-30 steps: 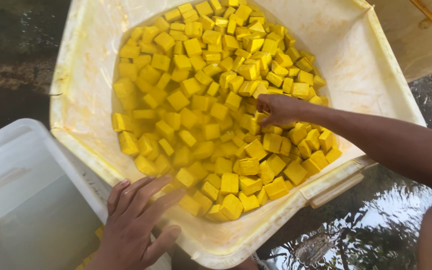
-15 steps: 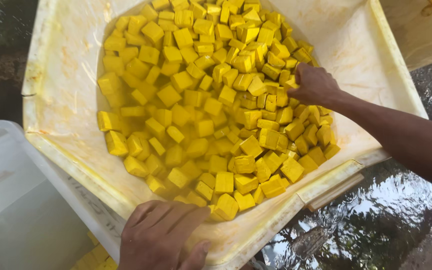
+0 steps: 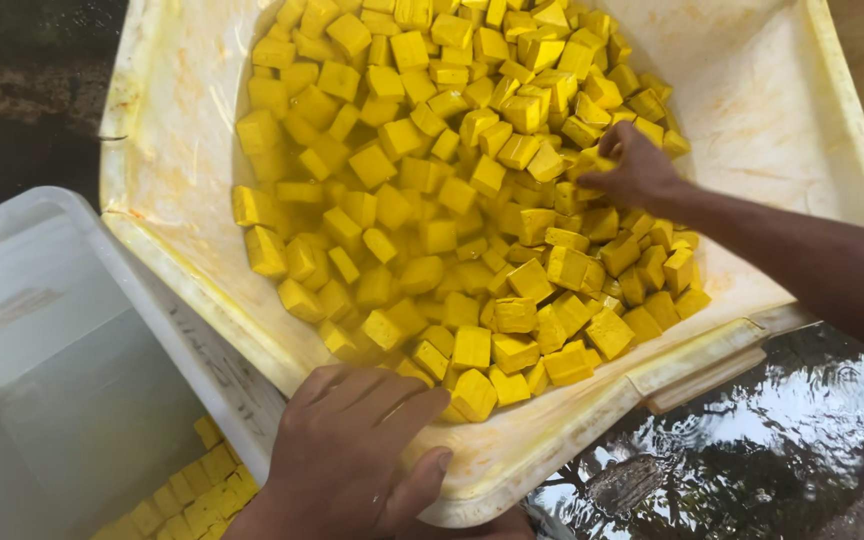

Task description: The person transfers yellow rectangular blocks from a large tub filled with water into a smaller white container. They scoop the blocks by hand and arrange them in neat rows at the bottom of the container.

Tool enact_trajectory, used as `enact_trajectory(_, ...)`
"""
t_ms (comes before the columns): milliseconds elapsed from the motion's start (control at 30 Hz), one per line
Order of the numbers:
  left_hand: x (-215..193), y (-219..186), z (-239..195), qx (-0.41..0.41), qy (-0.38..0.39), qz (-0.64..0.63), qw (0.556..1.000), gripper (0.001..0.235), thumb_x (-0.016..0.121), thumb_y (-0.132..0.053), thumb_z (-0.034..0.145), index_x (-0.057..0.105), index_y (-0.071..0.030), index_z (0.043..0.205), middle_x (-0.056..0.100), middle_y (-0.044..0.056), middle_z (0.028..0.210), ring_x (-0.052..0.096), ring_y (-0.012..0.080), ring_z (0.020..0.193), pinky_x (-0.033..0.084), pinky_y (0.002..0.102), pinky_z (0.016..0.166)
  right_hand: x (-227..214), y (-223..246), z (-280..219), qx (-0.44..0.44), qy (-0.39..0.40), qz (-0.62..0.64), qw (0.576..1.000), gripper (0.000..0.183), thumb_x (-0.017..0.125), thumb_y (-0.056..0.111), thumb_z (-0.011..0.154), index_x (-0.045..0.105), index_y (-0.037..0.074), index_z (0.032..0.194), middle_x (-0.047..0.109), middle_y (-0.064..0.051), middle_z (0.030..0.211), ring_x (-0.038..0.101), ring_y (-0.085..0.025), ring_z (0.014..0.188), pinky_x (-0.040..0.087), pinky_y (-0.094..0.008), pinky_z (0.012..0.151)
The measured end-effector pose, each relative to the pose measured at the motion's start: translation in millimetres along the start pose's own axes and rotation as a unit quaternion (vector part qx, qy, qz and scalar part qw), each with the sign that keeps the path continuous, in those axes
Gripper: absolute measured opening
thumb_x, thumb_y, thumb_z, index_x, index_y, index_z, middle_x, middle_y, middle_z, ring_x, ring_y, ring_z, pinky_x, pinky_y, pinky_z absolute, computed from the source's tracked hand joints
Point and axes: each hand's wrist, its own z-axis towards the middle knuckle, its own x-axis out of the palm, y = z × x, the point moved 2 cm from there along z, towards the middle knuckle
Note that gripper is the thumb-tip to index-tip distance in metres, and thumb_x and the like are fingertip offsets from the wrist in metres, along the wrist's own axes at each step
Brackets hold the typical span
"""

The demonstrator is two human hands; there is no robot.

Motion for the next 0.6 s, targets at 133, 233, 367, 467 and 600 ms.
enact_trajectory(133, -1.0, -1.5, -2.4, -0.005, 0.002, -0.004, 1.0, 0.043, 0.065, -0.042, 0.087, 0.073, -0.008, 0.113, 0.072, 0.009, 0.107, 0.066, 0.0272, 0.1, 0.046, 0.045, 0.091, -7.8, 31.9, 9.4, 0.025, -0.007, -0.051, 0.998, 0.051, 0.082, 0.031, 0.08, 0.055, 0.005, 0.116, 0.066, -0.018, 0.107, 0.07, -0.036, 0.089, 0.057, -0.049, 0.08)
enact_trajectory(233, -0.2, -1.9, -1.5, -0.009, 0.004, -0.001, 1.0, 0.043, 0.066, -0.042, 0.086, 0.073, -0.009, 0.113, 0.072, 0.006, 0.103, 0.066, 0.0263, 0.098, 0.046, 0.044, 0.089, -5.7, 52.8, 9.8, -0.099, -0.069, -0.072, 0.99, 0.046, 0.082, 0.033, 0.087, 0.057, 0.006, 0.115, 0.067, -0.02, 0.108, 0.068, -0.036, 0.097, 0.055, -0.049, 0.086)
enact_trajectory(367, -0.7, -1.9, -1.8, -0.008, -0.006, 0.007, 1.0, 0.043, 0.066, -0.042, 0.086, 0.073, -0.01, 0.113, 0.072, 0.005, 0.102, 0.066, 0.0251, 0.097, 0.046, 0.042, 0.089, 28.2, 74.6, 12.7, -0.108, -0.046, -0.114, 0.987, 0.06, 0.087, 0.033, 0.081, 0.052, 0.007, 0.121, 0.061, -0.024, 0.11, 0.064, -0.042, 0.095, 0.053, -0.053, 0.081)
enact_trajectory(467, 0.2, -2.7, -2.3, -0.013, -0.006, 0.005, 1.0, 0.043, 0.066, -0.042, 0.087, 0.074, -0.009, 0.114, 0.072, 0.005, 0.102, 0.065, 0.0248, 0.096, 0.046, 0.042, 0.09, 43.1, 79.3, 19.0, -0.065, -0.004, -0.126, 0.99, 0.07, 0.089, 0.031, 0.078, 0.047, 0.009, 0.129, 0.055, -0.024, 0.118, 0.062, -0.044, 0.099, 0.053, -0.054, 0.083)
enact_trajectory(600, 0.4, -3.2, -1.7, -0.014, -0.008, 0.001, 1.0, 0.043, 0.067, -0.042, 0.086, 0.074, -0.01, 0.113, 0.071, 0.005, 0.101, 0.065, 0.0249, 0.096, 0.046, 0.041, 0.09, 27.7, 70.7, 17.0, -0.115, -0.018, -0.087, 0.989, 0.067, 0.091, 0.021, 0.074, 0.049, 0.006, 0.124, 0.069, -0.018, 0.102, 0.066, -0.038, 0.101, 0.055, -0.052, 0.087)
